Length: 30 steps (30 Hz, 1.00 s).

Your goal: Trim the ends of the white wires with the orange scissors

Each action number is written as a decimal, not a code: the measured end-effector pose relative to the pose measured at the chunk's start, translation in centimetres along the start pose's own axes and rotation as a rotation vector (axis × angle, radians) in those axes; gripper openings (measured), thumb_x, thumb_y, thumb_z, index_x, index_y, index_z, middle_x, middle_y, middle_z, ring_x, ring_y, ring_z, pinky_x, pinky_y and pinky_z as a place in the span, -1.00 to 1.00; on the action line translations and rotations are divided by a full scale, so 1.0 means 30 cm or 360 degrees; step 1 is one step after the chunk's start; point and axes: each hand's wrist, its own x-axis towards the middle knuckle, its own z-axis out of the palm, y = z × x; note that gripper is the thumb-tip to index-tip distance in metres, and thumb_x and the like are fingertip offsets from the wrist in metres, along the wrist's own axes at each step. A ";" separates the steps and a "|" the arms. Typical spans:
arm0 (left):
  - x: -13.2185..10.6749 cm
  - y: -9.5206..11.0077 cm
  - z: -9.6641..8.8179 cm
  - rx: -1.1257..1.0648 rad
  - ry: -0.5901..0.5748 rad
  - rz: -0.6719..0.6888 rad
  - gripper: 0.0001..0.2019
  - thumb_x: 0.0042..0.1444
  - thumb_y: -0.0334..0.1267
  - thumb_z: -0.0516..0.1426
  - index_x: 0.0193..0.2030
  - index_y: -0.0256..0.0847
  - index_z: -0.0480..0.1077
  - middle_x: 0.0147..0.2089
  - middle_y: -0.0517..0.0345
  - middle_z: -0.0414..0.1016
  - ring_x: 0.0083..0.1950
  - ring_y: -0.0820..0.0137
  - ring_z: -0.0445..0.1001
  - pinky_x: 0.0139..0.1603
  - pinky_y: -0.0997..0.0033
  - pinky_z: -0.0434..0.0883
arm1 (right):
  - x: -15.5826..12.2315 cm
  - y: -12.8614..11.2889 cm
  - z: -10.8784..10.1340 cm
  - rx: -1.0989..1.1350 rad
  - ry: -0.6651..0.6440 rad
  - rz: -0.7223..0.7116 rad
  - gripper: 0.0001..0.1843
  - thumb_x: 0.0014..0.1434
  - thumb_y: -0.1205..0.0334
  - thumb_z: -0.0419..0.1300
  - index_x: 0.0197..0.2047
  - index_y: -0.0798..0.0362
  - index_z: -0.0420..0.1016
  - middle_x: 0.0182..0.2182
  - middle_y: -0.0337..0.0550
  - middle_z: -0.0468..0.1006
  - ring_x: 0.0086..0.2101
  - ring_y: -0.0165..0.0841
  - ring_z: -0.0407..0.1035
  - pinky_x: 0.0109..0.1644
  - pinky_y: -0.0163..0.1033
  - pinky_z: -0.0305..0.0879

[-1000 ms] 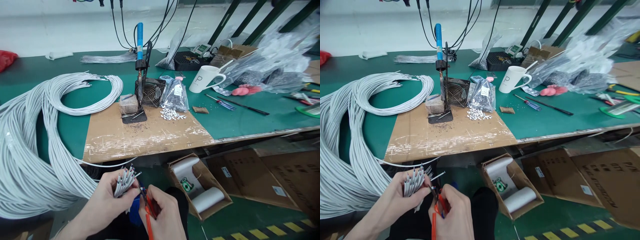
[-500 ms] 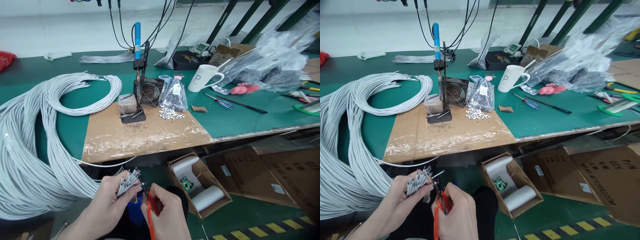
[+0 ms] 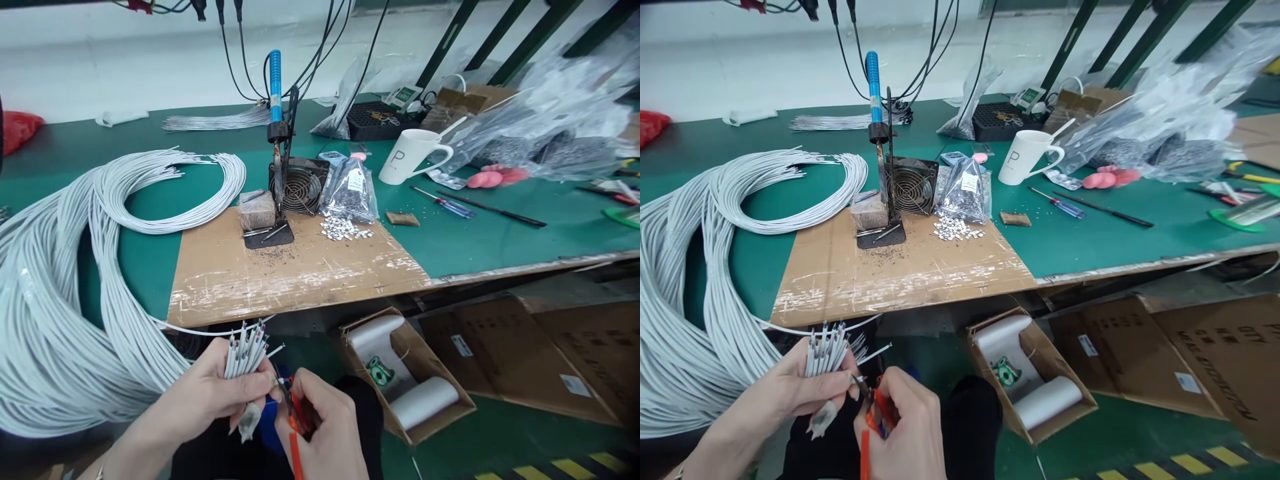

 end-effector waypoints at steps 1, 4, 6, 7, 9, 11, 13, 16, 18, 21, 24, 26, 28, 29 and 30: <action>0.001 0.003 -0.001 -0.0040 -0.0007 -0.0019 -0.59 0.08 0.06 0.42 -0.31 -0.30 0.55 -0.51 0.20 0.42 -0.63 0.62 0.12 -0.66 0.58 0.00 | 0.003 0.002 -0.001 -0.0028 0.0020 -0.0057 -0.67 0.14 0.27 0.08 -0.47 -0.06 -0.09 -0.57 -0.41 0.04 -0.55 -0.48 -0.02 -0.50 -0.29 -0.12; 0.004 0.012 -0.003 -0.0073 -0.0031 -0.0046 -0.58 0.06 0.07 0.42 -0.35 -0.32 0.55 -0.56 0.22 0.38 -0.65 0.65 0.02 -0.66 0.56 -0.10 | 0.012 0.008 -0.004 -0.0112 0.0071 -0.0237 -0.65 0.15 0.30 0.10 -0.45 -0.05 -0.09 -0.57 -0.42 0.04 -0.57 -0.49 -0.01 -0.49 -0.30 -0.10; 0.003 0.017 -0.003 -0.0025 -0.0029 -0.0025 -0.57 0.08 0.09 0.41 -0.34 -0.32 0.56 -0.56 0.24 0.36 -0.64 0.64 0.00 -0.66 0.55 -0.12 | 0.016 0.011 -0.005 -0.0148 0.0119 -0.0313 -0.64 0.16 0.33 0.10 -0.45 -0.05 -0.10 -0.57 -0.42 0.02 -0.57 -0.49 -0.04 -0.49 -0.29 -0.10; 0.001 0.019 -0.001 0.0008 -0.0016 -0.0007 -0.56 0.09 0.11 0.39 -0.33 -0.31 0.55 -0.55 0.25 0.35 -0.63 0.63 0.00 -0.66 0.54 -0.11 | 0.017 0.012 -0.004 -0.0160 0.0145 -0.0330 -0.64 0.15 0.34 0.09 -0.45 -0.05 -0.11 -0.57 -0.42 0.01 -0.57 -0.49 -0.05 -0.49 -0.29 -0.11; -0.004 0.022 0.005 0.0099 0.0038 0.0052 -0.58 0.15 0.10 0.36 -0.29 -0.29 0.53 -0.51 0.27 0.33 -0.58 0.59 0.07 -0.62 0.56 0.01 | 0.017 0.012 0.000 -0.0162 0.0185 -0.0307 -0.63 0.13 0.35 0.10 -0.46 -0.05 -0.11 -0.57 -0.41 0.01 -0.57 -0.49 -0.06 -0.50 -0.28 -0.12; -0.009 0.024 0.018 0.0228 0.0122 0.0152 -0.65 0.21 0.04 0.34 -0.28 -0.26 0.50 -0.45 0.27 0.35 -0.48 0.53 0.20 -0.48 0.55 0.20 | 0.017 0.013 0.001 -0.0121 0.0186 -0.0203 -0.61 0.11 0.33 0.12 -0.48 -0.05 -0.12 -0.58 -0.40 0.01 -0.57 -0.49 -0.07 -0.50 -0.28 -0.14; -0.013 0.026 0.032 0.0337 0.0182 0.0257 -0.72 0.25 -0.05 0.32 -0.28 -0.24 0.48 -0.42 0.26 0.37 -0.39 0.47 0.29 -0.33 0.50 0.30 | 0.019 0.016 -0.003 0.0000 0.0094 -0.0018 -0.58 0.10 0.28 0.15 -0.51 -0.04 -0.12 -0.59 -0.40 0.00 -0.56 -0.50 -0.09 -0.51 -0.29 -0.17; -0.015 0.029 0.049 0.0354 0.0236 0.0303 -0.74 0.30 -0.07 0.27 -0.28 -0.23 0.48 -0.43 0.26 0.38 -0.39 0.44 0.29 -0.33 0.46 0.27 | 0.026 0.024 -0.015 0.0354 -0.0312 0.0285 -0.56 0.15 0.19 0.17 -0.56 -0.04 -0.05 -0.62 -0.40 -0.02 -0.56 -0.51 -0.13 -0.54 -0.32 -0.19; -0.014 0.032 0.052 0.0323 0.0231 0.0283 -0.70 0.30 -0.04 0.26 -0.30 -0.24 0.48 -0.45 0.26 0.34 -0.41 0.44 0.26 -0.35 0.45 0.24 | 0.030 0.027 -0.020 0.0513 -0.0505 0.0387 -0.57 0.19 0.14 0.15 -0.57 -0.03 -0.02 -0.61 -0.39 -0.01 -0.55 -0.50 -0.13 -0.54 -0.33 -0.16; -0.013 0.033 0.045 0.0280 0.0179 0.0206 -0.64 0.26 0.03 0.28 -0.35 -0.25 0.46 -0.49 0.29 0.29 -0.48 0.50 0.14 -0.42 0.45 0.16 | 0.029 0.026 -0.016 0.0335 -0.0298 0.0256 -0.58 0.17 0.18 0.17 -0.54 -0.04 -0.03 -0.59 -0.39 0.02 -0.54 -0.49 -0.08 -0.53 -0.34 -0.11; -0.010 0.026 0.032 0.0205 0.0162 0.0112 -0.61 0.22 0.07 0.31 -0.34 -0.26 0.47 -0.53 0.31 0.28 -0.55 0.56 0.03 -0.52 0.48 0.03 | 0.028 0.028 -0.008 -0.0020 0.0073 -0.0107 -0.60 0.10 0.29 0.18 -0.51 -0.04 -0.05 -0.58 -0.40 0.06 -0.56 -0.49 -0.02 -0.52 -0.33 -0.09; -0.006 0.021 0.025 0.0137 0.0157 0.0069 -0.61 0.19 0.07 0.34 -0.32 -0.26 0.48 -0.54 0.31 0.30 -0.58 0.58 0.01 -0.56 0.49 -0.02 | 0.029 0.034 -0.007 -0.0164 0.0195 -0.0331 -0.63 0.09 0.36 0.17 -0.51 -0.04 -0.03 -0.58 -0.41 0.07 -0.58 -0.50 -0.01 -0.51 -0.32 -0.08; -0.004 0.018 0.020 0.0088 0.0141 0.0047 -0.62 0.16 0.05 0.36 -0.33 -0.26 0.49 -0.56 0.32 0.31 -0.60 0.59 -0.01 -0.58 0.50 -0.02 | 0.031 0.040 -0.005 -0.0221 0.0232 -0.0483 -0.64 0.07 0.41 0.17 -0.52 -0.04 0.01 -0.58 -0.41 0.08 -0.59 -0.50 0.00 -0.51 -0.32 -0.08; -0.003 0.018 0.018 0.0079 0.0134 0.0042 -0.62 0.15 0.05 0.36 -0.34 -0.26 0.49 -0.57 0.32 0.31 -0.61 0.60 -0.01 -0.59 0.50 -0.02 | 0.031 0.043 -0.003 -0.0216 0.0246 -0.0510 -0.64 0.06 0.42 0.18 -0.52 -0.04 0.02 -0.59 -0.41 0.09 -0.59 -0.50 0.00 -0.52 -0.31 -0.08; -0.003 0.019 0.018 0.0084 0.0124 0.0041 -0.62 0.14 0.04 0.37 -0.35 -0.27 0.49 -0.58 0.32 0.31 -0.62 0.60 -0.01 -0.59 0.50 -0.02 | 0.031 0.047 0.000 -0.0182 0.0258 -0.0497 -0.64 0.06 0.42 0.18 -0.53 -0.04 0.03 -0.59 -0.41 0.09 -0.59 -0.50 -0.01 -0.52 -0.31 -0.09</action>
